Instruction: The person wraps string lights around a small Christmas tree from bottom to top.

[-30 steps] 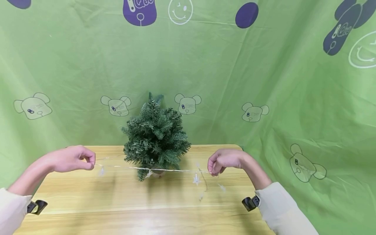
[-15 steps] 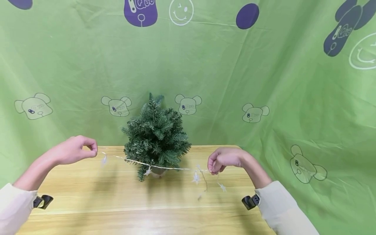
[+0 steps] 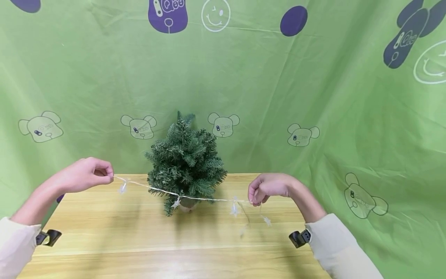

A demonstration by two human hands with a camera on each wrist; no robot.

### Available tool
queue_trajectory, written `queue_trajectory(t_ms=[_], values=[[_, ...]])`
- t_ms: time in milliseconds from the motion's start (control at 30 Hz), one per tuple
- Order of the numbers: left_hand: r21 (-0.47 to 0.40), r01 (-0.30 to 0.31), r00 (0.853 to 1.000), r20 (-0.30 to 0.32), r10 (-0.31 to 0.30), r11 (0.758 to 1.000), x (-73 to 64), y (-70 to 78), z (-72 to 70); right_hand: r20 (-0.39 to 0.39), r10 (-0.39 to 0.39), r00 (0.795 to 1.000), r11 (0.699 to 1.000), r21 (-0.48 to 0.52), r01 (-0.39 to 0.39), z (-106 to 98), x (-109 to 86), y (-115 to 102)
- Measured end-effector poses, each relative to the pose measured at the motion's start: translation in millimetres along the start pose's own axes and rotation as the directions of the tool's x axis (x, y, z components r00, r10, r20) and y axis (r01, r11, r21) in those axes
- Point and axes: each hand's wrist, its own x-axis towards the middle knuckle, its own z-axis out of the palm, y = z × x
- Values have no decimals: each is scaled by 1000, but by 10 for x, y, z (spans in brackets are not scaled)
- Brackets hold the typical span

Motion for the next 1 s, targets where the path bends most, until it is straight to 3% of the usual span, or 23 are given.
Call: queue_trajectory(t_ms=[233, 400, 667, 1000], values=[[-19, -16, 991, 135, 18, 1000, -52, -62, 35, 23, 0, 1000, 1000, -20, 0, 48, 0, 23], [-24, -14, 983, 183, 18, 1000, -64, -91, 86, 23, -9, 1000, 998, -59, 10, 81, -7, 21], [-21, -22, 981, 192, 25, 1000, -70, -121, 132, 49, 1, 999, 996, -93, 4, 132, 6, -2], [-2, -36, 994, 102, 36, 999, -116, -45, -108, 87, -35, 996, 995, -86, 43, 48, -126, -185]])
